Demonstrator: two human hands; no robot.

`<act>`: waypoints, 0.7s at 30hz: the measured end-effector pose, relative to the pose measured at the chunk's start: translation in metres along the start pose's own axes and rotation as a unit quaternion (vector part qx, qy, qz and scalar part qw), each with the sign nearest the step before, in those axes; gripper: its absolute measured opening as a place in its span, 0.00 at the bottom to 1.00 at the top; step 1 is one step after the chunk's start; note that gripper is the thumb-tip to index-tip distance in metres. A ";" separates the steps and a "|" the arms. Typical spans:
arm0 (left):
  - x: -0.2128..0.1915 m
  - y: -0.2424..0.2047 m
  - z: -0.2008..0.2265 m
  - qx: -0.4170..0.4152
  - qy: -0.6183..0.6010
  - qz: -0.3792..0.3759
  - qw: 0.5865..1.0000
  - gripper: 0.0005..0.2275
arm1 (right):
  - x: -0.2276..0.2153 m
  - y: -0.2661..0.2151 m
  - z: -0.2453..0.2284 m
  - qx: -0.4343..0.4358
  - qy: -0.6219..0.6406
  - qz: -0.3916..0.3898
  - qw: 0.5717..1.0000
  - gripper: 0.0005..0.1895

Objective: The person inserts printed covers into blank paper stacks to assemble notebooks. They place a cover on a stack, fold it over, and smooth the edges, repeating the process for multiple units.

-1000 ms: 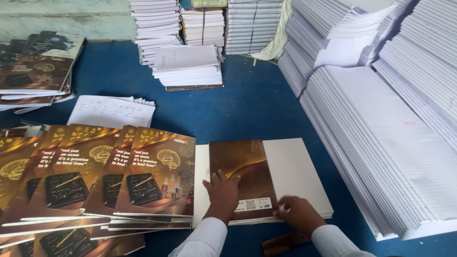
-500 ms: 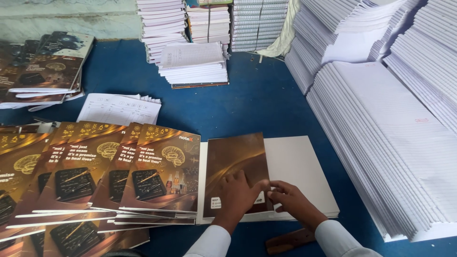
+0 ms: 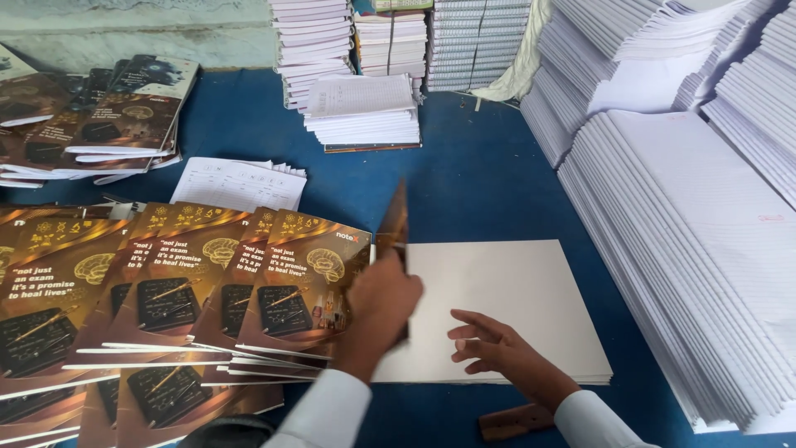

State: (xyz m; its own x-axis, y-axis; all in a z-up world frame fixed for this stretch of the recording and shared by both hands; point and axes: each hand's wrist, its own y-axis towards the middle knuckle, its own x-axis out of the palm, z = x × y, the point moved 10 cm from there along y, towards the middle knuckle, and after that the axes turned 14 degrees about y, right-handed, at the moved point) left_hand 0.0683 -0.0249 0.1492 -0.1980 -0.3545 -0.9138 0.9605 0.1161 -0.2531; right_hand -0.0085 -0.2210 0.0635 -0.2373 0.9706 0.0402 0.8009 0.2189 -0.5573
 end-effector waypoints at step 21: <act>-0.030 0.047 -0.240 -0.232 0.090 0.122 0.961 0.30 | -0.072 0.038 0.040 0.032 -0.221 0.133 0.966 0.34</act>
State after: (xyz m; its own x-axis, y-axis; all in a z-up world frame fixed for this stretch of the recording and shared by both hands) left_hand 0.0726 0.2142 0.0883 -0.0497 -0.1028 -0.9935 0.8006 0.5906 -0.1011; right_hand 0.0173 -0.2866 0.0065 -0.2509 0.8509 -0.4615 0.8332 -0.0529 -0.5504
